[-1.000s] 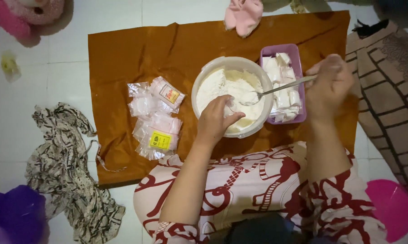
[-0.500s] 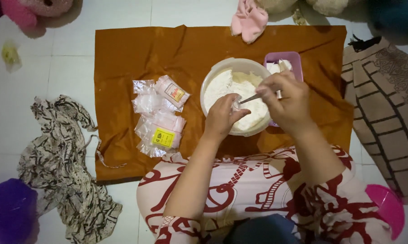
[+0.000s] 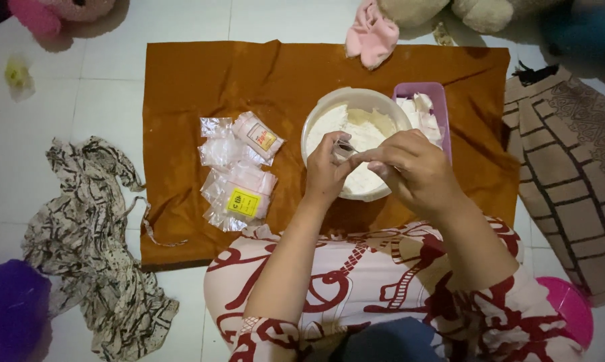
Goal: Packaging small food blocks into plastic bags and adding a spoonful of white powder to each.
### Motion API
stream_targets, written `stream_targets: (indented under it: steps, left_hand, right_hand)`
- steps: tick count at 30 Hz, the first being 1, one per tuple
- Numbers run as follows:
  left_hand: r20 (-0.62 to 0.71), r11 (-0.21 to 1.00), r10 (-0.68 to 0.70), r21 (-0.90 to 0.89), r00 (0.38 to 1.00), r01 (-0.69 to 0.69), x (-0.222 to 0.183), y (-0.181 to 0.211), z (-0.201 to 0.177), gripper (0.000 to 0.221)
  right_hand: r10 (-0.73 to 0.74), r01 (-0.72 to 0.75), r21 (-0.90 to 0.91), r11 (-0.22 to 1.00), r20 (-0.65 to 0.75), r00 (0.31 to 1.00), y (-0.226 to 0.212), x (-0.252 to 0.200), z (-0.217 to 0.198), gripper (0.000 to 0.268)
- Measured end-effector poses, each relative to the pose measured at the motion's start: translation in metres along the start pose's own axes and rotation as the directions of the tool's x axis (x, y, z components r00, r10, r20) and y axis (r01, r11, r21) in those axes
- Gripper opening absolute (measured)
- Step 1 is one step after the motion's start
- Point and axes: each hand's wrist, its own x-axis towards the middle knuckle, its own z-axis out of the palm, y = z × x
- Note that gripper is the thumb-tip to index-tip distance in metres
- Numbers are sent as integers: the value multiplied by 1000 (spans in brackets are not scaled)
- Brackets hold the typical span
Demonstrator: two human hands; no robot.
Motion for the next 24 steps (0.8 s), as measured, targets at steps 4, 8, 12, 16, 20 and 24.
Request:
stream_targets:
  steps: [4,8,12,16,20,24]
  left_hand:
    - [14,996,-84,-28,996,85,5,9,-5,49]
    - [57,990,-121,-71,991,124,9,17,-15,48]
    - [14,887,-257,-393,966,242,15,13,-19,36]
    - [160,973,-198,-84,967,213,14,13,-12,41]
    - [115,986,-169,12,979,169,12,7,-15,50]
    - [198,982,-191,52,961,184,13,21,-19,61]
  right_hand:
    - [-28,31,25,999,-117,993,7,-10,-6,16]
    - [101,-96,31,995,-321,942,14,-24,-20,43]
    - [190,-220,-42,975,-367,910,60,-45,-15,44]
    - [269,-322,-109,941,-340,901,103,-77,29,22]
    - [394,-452,-266,852,-242,886,116,-96,59,19]
    - [471,-470,-415,779,-107,875,119,-105,77,23]
